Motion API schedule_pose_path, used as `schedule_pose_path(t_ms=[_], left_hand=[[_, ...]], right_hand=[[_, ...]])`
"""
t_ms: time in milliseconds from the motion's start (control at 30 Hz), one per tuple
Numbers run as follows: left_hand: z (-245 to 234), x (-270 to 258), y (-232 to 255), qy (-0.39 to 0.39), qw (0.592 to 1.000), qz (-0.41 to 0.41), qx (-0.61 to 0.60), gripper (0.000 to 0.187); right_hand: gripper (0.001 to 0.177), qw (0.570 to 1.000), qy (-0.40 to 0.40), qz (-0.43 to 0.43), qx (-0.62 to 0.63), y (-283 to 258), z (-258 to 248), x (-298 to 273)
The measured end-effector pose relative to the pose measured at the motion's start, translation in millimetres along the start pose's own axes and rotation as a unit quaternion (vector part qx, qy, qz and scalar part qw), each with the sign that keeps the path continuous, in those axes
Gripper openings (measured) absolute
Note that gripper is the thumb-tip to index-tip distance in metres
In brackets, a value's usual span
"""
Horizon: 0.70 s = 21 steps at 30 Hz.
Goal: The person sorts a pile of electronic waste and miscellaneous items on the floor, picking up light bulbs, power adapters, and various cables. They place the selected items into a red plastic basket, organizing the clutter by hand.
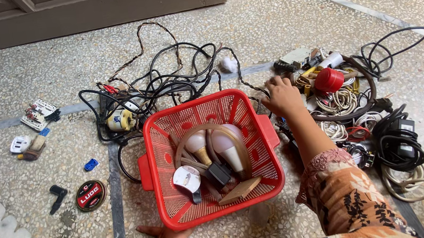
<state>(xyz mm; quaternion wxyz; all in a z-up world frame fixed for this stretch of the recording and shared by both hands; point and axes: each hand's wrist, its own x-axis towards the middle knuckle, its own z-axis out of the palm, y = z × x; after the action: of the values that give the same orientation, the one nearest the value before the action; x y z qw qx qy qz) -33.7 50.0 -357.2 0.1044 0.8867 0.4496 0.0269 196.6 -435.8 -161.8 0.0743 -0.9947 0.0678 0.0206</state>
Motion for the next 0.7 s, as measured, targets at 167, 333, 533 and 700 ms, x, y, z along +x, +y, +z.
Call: schedule_pose_path(t_ms=[167, 333, 533, 700], left_hand=[[3, -6, 0, 0.016, 0.996, 0.052, 0.075, 0.178], [-7, -7, 6, -0.024, 0.995, 0.012, -0.094, 0.171], [-17, -8, -1, -0.057, 0.968, -0.085, -0.228, 0.169], [-18, -12, -13, -0.055, 0.957, -0.106, -0.265, 0.167]], right_hand=[[0.062, 0.984, -0.118, 0.01, -0.132, -7, -27, -15], [0.074, 0.987, -0.1, -0.006, -0.122, -3, -19, -5], [0.074, 0.984, -0.1, -0.005, -0.148, 3, -4, 12], [0.085, 0.991, 0.044, -0.055, -0.111, 5, 2, 13]])
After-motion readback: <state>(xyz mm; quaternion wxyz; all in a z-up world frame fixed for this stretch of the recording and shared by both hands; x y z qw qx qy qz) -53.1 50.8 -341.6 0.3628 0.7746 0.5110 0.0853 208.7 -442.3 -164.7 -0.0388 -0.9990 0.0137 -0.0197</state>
